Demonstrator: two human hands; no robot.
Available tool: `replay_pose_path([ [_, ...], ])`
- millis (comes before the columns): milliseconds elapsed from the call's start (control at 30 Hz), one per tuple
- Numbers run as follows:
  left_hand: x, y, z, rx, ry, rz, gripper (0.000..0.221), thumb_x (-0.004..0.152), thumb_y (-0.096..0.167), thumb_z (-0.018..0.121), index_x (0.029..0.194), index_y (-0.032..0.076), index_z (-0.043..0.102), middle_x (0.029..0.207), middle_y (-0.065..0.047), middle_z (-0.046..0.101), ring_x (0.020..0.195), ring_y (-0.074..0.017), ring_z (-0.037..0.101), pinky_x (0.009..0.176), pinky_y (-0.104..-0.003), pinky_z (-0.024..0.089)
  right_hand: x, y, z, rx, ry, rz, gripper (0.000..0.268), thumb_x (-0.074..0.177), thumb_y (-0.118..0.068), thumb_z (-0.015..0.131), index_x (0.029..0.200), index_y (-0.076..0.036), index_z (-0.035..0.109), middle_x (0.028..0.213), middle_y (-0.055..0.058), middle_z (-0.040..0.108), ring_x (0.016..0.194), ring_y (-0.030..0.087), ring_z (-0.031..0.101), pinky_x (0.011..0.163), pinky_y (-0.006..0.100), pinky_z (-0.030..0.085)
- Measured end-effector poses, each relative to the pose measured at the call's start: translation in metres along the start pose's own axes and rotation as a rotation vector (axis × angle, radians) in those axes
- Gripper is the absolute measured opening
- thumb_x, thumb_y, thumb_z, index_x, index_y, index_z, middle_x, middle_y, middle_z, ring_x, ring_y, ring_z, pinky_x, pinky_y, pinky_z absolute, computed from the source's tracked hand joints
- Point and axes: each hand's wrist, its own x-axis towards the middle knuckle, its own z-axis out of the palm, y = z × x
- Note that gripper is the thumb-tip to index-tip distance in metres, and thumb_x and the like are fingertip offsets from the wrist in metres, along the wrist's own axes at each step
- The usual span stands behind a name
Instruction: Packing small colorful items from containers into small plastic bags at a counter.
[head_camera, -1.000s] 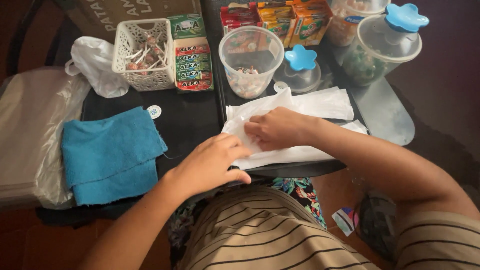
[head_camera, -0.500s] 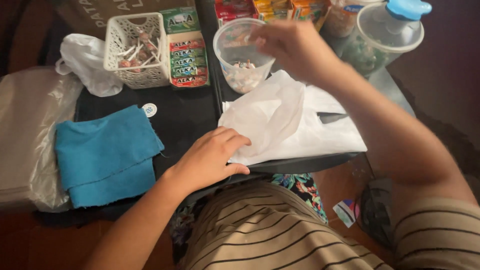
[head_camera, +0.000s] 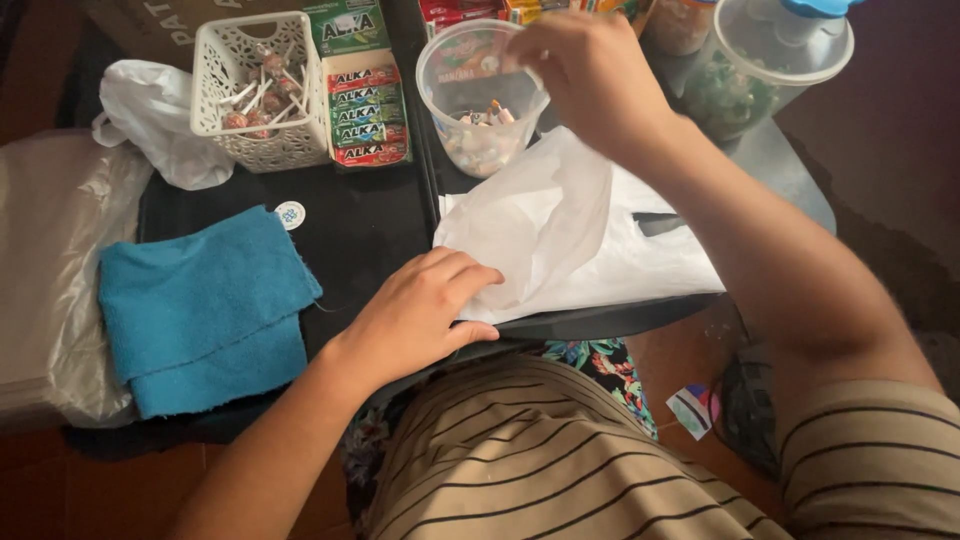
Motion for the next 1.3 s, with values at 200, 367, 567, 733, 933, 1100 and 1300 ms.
replay_pose_path([
  [200,-0.003,-0.003,-0.001,0.035,0.099,0.039,0.048,0.072,0.032,0.078,0.108,0.005,0.062,0.098,-0.011,0.063,0.095,-0.0288,0.057,0.086,-0.039,0.044,-0.058,-0.075,-0.062,0.210,-0.064,-0.096,0.010,0.096,0.008,0.058,0.103,0.003,0.063,0.091,0.012,0.061,0.080,0.027,0.057,0.068,0.034,0.045],
  [367,0.002,0.004,0.000,0.118,0.242,-0.220,0.047,0.076,0.053,0.069,0.109,0.020,0.061,0.101,0.001,0.062,0.112,-0.0212,0.052,0.107,-0.062,0.012,-0.137,-0.049,-0.051,0.347,0.025,0.626,0.031,0.089,0.006,0.058,0.119,-0.005,0.057,0.092,0.010,0.068,0.074,0.025,0.066,0.068,0.034,0.050],
  [567,0.040,0.033,-0.006,-0.214,0.253,-0.360,0.071,0.078,0.052,0.068,0.131,0.009,0.050,0.116,-0.016,0.063,0.112,-0.0307,0.059,0.097,-0.045,0.043,-0.127,-0.093,-0.035,0.445,-0.097,0.481,0.046,0.076,0.008,0.065,0.120,-0.002,0.059,0.112,0.017,0.064,0.111,0.038,0.057,0.094,0.051,0.044],
  [733,0.057,0.017,0.011,-0.681,0.387,-0.445,0.081,0.071,0.041,0.075,0.133,-0.001,0.045,0.126,-0.026,0.055,0.124,-0.0349,0.047,0.106,-0.045,0.035,-0.118,-0.117,-0.044,0.512,-0.004,0.283,0.030,0.081,0.005,0.060,0.110,-0.004,0.065,0.114,0.014,0.062,0.114,0.036,0.055,0.097,0.049,0.042],
  [933,0.047,0.026,-0.017,-1.344,0.539,-0.335,0.045,0.070,0.008,0.077,0.112,0.007,0.062,0.096,-0.004,0.068,0.086,-0.0123,0.066,0.079,-0.031,0.056,-0.132,-0.103,-0.047,0.370,0.151,0.354,0.038,0.075,0.004,0.071,0.111,-0.007,0.063,0.123,0.015,0.049,0.116,0.034,0.052,0.102,0.048,0.041],
  [1100,0.043,0.034,-0.018,-1.479,0.466,-0.298,0.045,0.067,0.006,0.078,0.110,0.006,0.064,0.092,-0.009,0.070,0.081,-0.0172,0.069,0.073,-0.035,0.059,-0.118,-0.109,-0.042,0.212,0.087,0.327,0.039,0.071,-0.004,0.078,0.106,-0.010,0.061,0.126,0.013,0.041,0.116,0.033,0.051,0.103,0.046,0.042],
  [1300,0.027,0.048,-0.040,-1.647,0.410,-0.166,0.052,0.072,0.002,0.070,0.122,0.005,0.056,0.075,-0.005,0.061,0.059,-0.0076,0.059,0.053,-0.020,0.051,-0.136,-0.083,-0.034,0.138,0.002,0.415,0.029,0.063,0.006,0.073,0.076,-0.012,0.054,0.114,0.009,0.050,0.093,0.035,0.061,0.084,0.047,0.049],
])
